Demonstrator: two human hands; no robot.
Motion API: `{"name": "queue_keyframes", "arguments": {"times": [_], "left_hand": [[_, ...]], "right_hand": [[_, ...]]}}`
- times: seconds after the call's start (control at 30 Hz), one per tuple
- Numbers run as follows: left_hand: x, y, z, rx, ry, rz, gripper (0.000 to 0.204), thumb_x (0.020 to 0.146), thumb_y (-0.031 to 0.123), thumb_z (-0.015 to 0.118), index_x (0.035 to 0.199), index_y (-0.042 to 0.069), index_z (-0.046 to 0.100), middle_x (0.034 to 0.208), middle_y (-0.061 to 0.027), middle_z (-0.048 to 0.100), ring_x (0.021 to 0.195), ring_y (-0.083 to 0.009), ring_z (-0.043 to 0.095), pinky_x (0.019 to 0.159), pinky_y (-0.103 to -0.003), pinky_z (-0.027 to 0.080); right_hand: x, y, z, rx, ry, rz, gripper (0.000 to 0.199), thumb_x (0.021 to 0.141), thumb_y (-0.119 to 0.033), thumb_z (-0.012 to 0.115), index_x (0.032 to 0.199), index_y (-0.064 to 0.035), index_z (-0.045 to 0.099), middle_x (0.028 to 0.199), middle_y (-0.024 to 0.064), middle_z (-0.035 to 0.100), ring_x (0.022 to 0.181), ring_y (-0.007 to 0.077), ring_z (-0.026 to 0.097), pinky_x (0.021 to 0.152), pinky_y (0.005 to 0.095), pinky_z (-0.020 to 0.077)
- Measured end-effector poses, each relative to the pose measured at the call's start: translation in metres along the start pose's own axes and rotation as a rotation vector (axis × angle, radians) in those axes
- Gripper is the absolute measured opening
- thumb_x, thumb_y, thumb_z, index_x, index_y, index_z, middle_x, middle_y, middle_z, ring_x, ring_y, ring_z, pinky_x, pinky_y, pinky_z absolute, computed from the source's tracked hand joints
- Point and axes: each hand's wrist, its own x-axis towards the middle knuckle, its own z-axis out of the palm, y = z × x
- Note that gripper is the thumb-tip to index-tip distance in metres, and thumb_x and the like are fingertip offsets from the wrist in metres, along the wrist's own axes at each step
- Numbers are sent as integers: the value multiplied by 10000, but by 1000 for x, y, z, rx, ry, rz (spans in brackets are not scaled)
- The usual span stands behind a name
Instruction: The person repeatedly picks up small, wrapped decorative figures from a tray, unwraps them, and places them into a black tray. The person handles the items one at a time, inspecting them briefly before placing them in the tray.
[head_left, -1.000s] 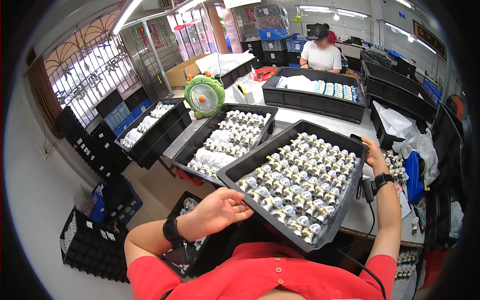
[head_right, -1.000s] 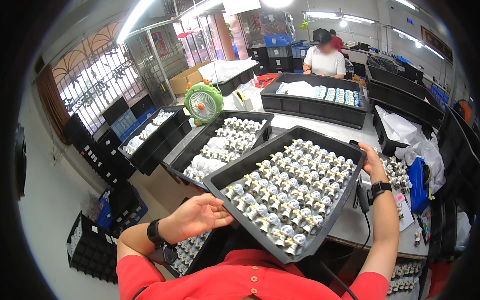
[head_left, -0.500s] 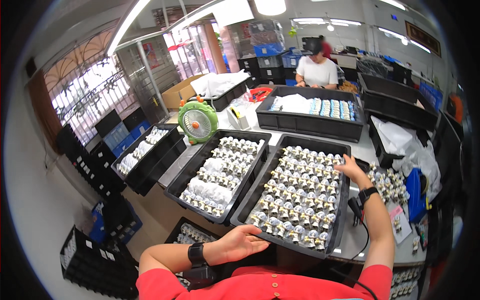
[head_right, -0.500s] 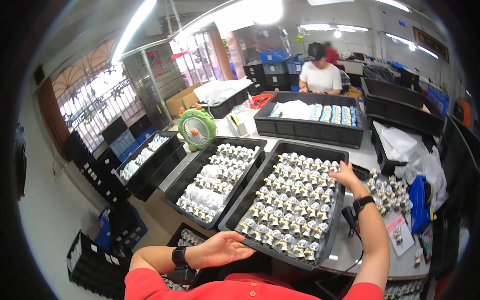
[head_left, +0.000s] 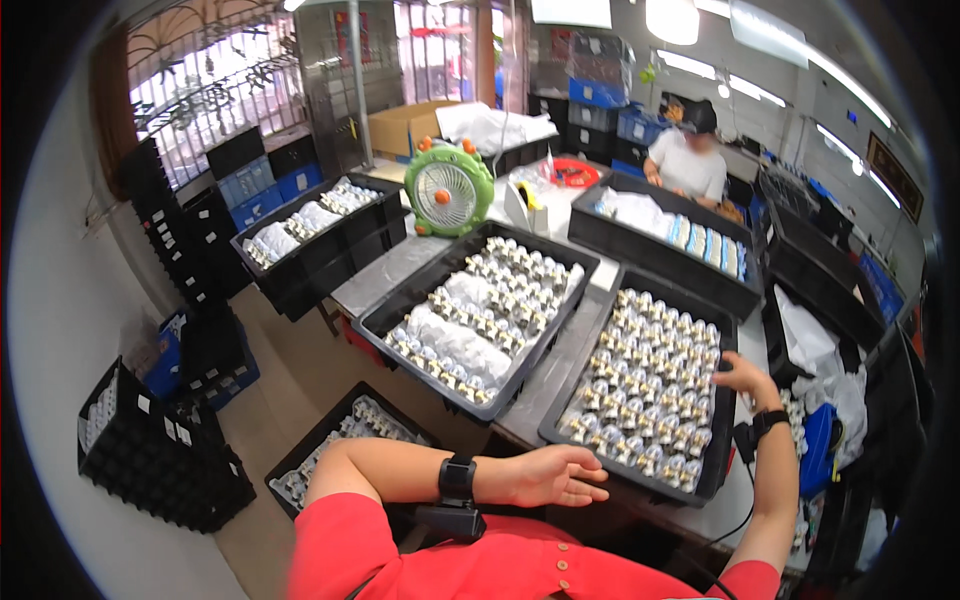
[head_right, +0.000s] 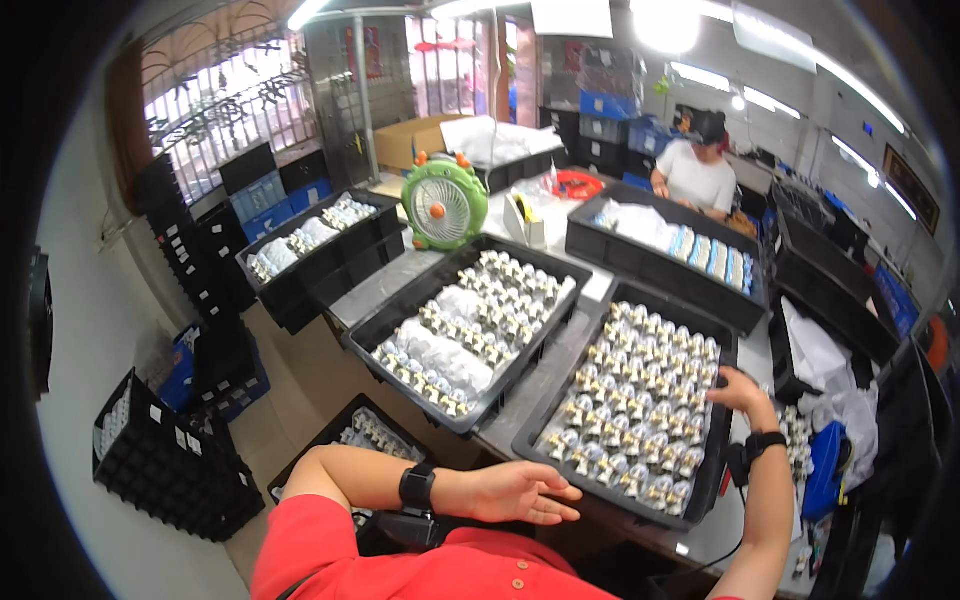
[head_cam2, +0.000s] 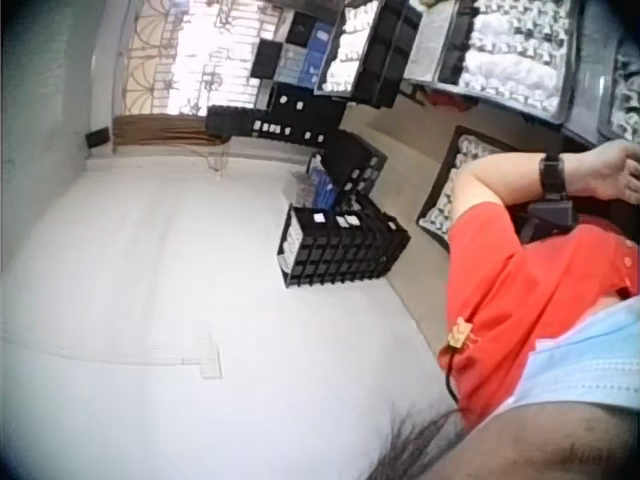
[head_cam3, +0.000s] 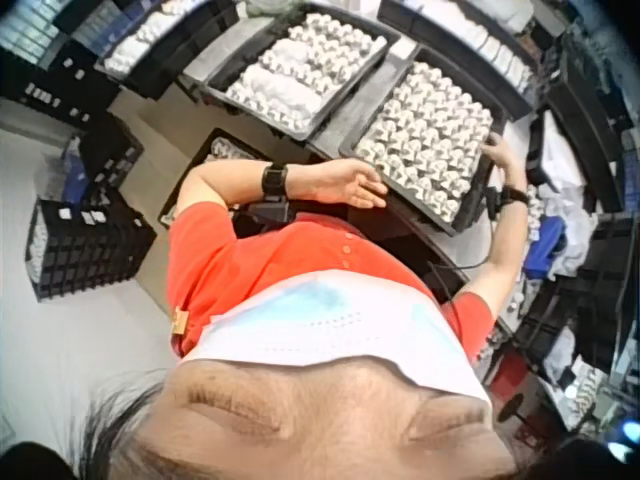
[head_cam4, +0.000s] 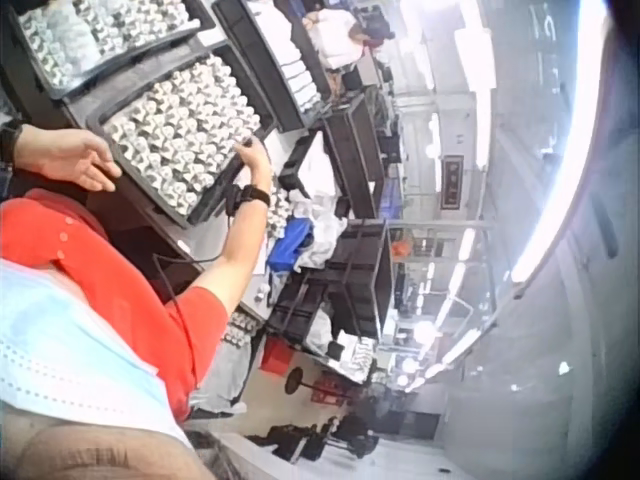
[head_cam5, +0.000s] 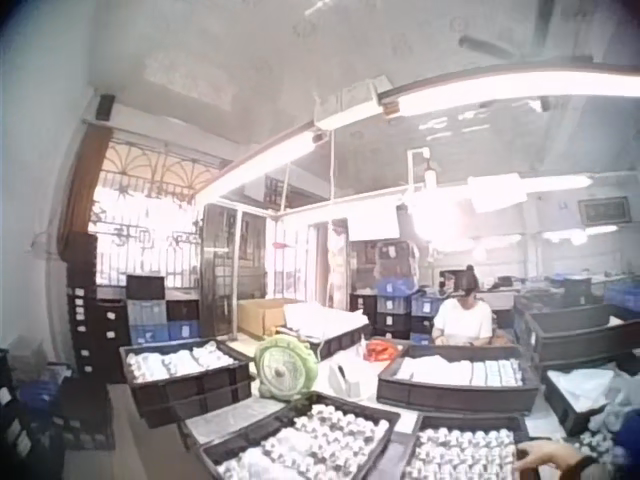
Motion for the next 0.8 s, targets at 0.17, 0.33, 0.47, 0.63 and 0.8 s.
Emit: {"name": "queue_keyframes", "arguments": {"times": [0.17,0.33,0.47,0.63,0.8], "left_hand": [[-23,1,0,937,-274,440,260,866,92,613,1118,59,556,1044,-61,618,927,-223,642,807,-321,517],[-10,4,-5,1920,-115,1316,415,667,85,715,1054,32,574,999,-94,570,1020,-296,545,863,-409,451],[13,15,-27,2055,-143,1377,318,728,71,627,1040,29,578,973,-101,550,1048,-303,532,916,-423,428],[28,23,-32,2002,-275,1350,271,736,73,587,1003,28,590,901,-94,523,1040,-296,533,918,-422,440],[34,25,-32,1985,-331,1397,258,718,83,597,970,30,605,884,-88,519,1030,-294,535,894,-413,459]], "right_hand": [[-9,14,0,-295,155,-224,574,723,-294,755,1193,-17,576,1174,209,593,1089,323,571,925,373,451],[-76,-100,14,17,22,-269,540,840,-270,656,1291,-17,501,1211,155,589,1015,234,602,849,334,487],[-84,-143,45,-38,-99,-432,516,843,-292,656,1274,-40,526,1207,158,604,1048,285,609,882,371,490],[-80,-161,84,-137,-253,-581,451,782,-241,700,1146,2,591,1035,197,653,958,325,638,836,379,502],[-72,-167,127,-304,-350,-706,469,671,-197,729,1085,-5,617,996,174,623,923,349,612,793,403,492]]}}
